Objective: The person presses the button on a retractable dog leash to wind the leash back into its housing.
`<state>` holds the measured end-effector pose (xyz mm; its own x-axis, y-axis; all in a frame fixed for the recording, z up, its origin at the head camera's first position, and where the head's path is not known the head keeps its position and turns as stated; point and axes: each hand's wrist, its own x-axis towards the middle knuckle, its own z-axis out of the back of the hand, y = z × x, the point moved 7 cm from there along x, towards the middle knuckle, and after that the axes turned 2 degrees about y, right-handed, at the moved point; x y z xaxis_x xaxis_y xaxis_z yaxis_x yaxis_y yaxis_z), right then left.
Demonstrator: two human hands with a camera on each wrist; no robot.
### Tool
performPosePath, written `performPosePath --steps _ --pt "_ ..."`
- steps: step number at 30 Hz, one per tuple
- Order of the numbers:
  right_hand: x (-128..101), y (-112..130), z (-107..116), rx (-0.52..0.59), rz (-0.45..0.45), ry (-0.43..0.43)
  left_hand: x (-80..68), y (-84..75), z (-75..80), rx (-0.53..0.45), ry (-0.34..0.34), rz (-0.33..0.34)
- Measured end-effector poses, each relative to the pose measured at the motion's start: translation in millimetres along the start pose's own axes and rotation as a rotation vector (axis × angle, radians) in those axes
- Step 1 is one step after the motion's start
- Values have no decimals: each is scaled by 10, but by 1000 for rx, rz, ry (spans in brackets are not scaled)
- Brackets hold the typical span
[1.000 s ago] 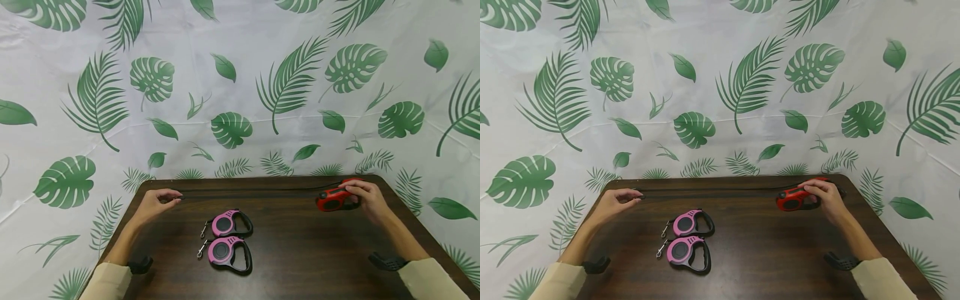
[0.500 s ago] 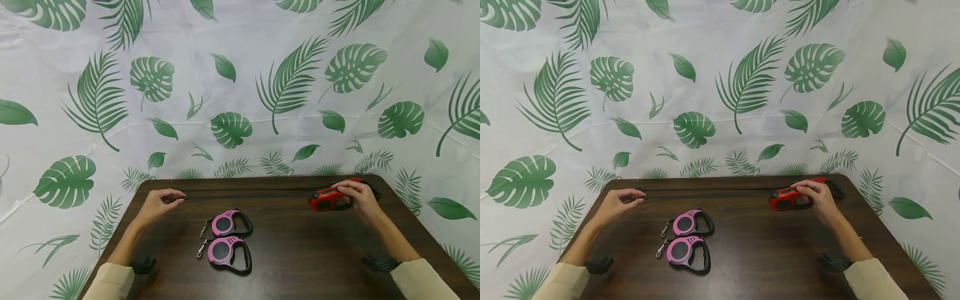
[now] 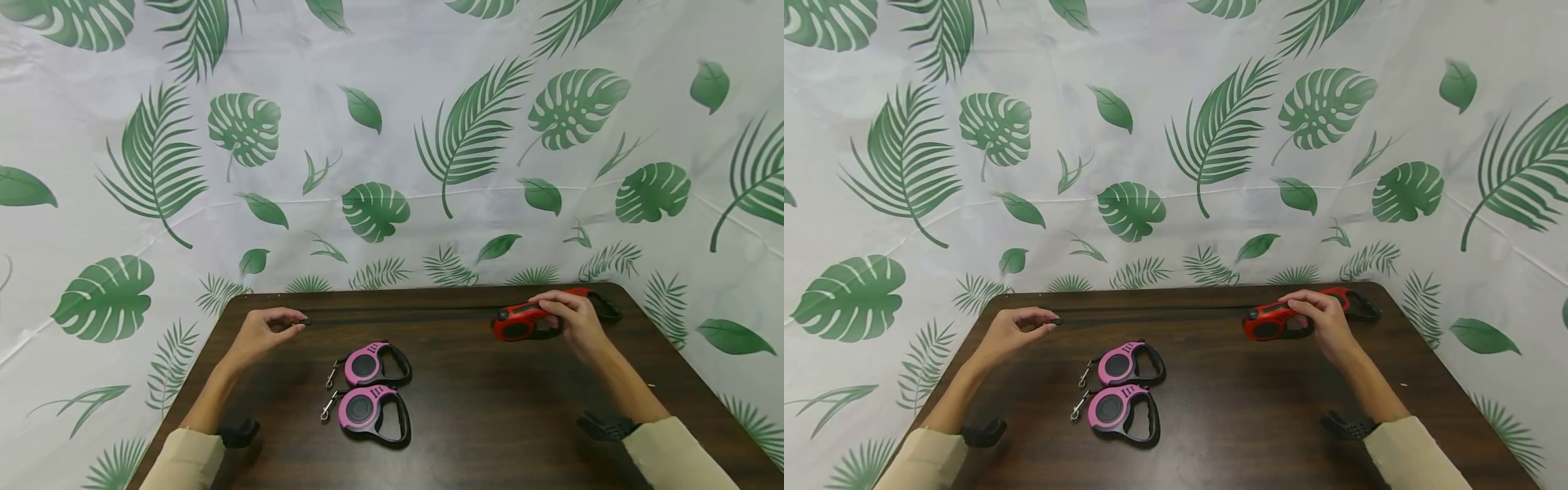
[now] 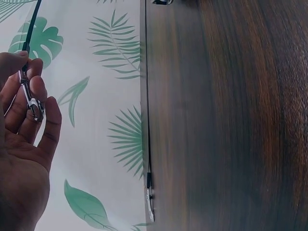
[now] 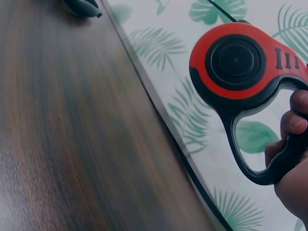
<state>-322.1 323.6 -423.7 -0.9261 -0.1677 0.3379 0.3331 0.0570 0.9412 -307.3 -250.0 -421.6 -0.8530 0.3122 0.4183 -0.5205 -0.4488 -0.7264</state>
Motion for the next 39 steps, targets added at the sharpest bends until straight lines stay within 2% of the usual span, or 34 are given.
performPosePath --steps 8,15,23,39 --pt "19 -33 -118 45 -21 2 26 -25 -54 0 13 -6" --pt "35 -30 -198 51 2 6 42 -41 -105 -1 31 9" --pt "71 -13 -349 106 31 79 62 -25 -163 -5 31 12" --pt "87 0 -509 122 22 72 106 -87 -280 -40 39 -8"
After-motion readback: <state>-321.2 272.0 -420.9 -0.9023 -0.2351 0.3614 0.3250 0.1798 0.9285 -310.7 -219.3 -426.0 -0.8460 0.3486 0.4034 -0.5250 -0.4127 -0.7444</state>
